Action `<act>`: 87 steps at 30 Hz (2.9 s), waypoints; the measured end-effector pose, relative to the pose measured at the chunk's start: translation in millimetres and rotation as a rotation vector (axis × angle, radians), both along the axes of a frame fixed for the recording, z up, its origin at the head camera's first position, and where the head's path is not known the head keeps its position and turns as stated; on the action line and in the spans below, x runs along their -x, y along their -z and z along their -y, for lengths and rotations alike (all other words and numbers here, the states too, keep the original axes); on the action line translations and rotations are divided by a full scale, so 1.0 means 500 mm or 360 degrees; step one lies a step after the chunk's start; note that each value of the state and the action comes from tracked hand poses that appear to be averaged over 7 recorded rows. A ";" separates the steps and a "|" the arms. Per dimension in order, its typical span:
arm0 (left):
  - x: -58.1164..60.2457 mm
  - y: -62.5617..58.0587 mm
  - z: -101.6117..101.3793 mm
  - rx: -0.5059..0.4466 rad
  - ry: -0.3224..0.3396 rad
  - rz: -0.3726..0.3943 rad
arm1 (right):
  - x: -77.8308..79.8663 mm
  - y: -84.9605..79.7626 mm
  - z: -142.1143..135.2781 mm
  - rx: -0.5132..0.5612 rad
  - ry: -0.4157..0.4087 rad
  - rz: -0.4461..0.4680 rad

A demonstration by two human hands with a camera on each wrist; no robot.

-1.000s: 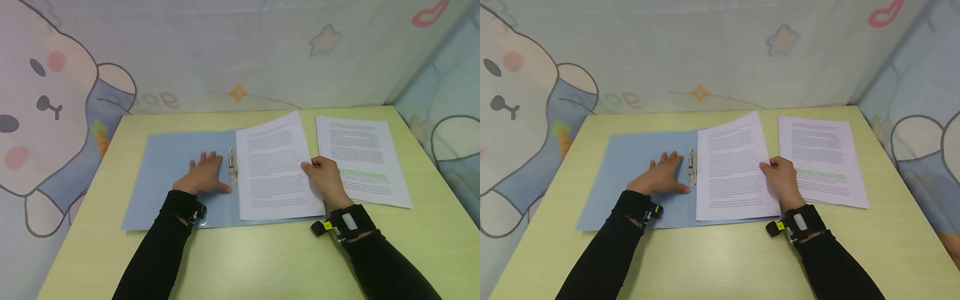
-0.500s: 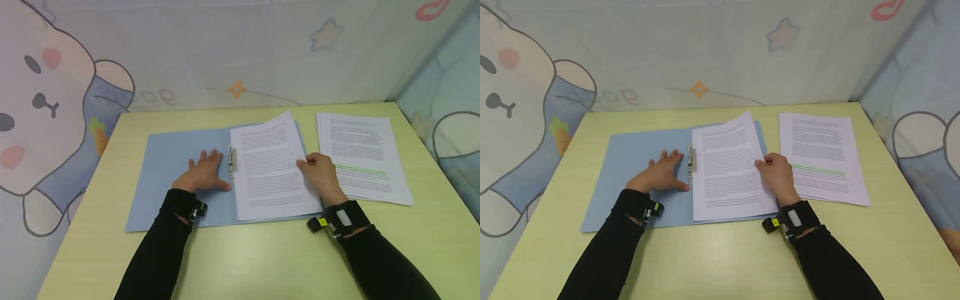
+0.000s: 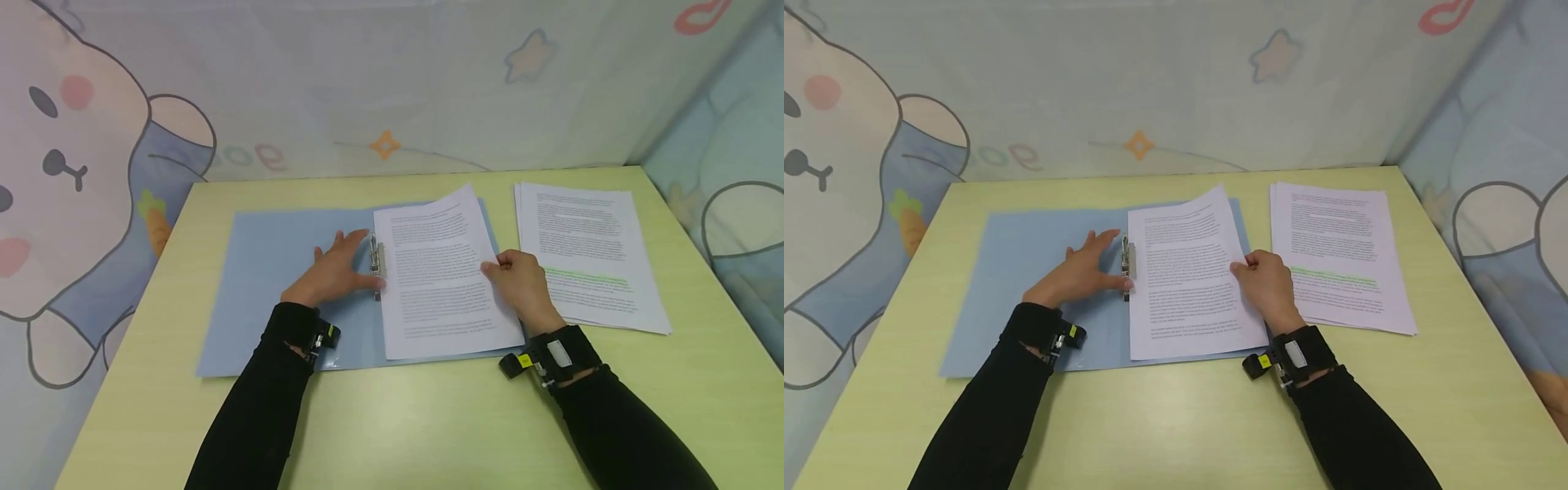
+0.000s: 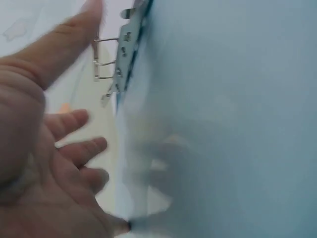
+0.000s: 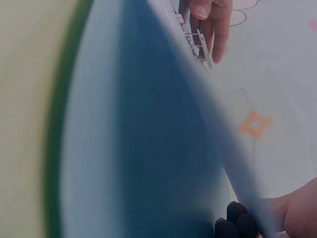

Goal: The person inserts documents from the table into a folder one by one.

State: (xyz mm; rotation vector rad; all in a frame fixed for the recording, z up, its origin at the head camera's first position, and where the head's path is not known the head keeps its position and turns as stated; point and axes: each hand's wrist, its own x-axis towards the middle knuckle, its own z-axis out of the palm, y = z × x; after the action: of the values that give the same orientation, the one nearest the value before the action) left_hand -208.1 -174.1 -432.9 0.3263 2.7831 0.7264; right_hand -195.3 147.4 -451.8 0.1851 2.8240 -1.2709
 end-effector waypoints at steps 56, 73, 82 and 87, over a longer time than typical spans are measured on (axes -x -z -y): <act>0.004 0.006 -0.020 0.0296 0.0077 0.0137 | 0.009 -0.016 0.001 -0.0101 -0.0017 0.0040; 0.002 0.005 -0.021 0.0279 0.0079 0.0154 | 0.013 -0.005 -0.003 -0.0145 -0.0017 0.0059; 0.008 0.007 -0.033 0.0287 0.0031 0.0147 | 0.013 -0.012 -0.008 -0.0138 -0.0021 0.0077; 0.010 0.011 -0.035 0.0299 0.0023 0.0141 | 0.009 -0.014 -0.013 -0.0158 0.0007 0.0023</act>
State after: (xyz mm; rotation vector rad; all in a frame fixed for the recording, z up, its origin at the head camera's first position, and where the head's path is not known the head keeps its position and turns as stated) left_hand -213.1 -156.4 -438.4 0.2702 2.7346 0.4591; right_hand -199.9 154.0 -445.0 0.2029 2.8777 -1.1261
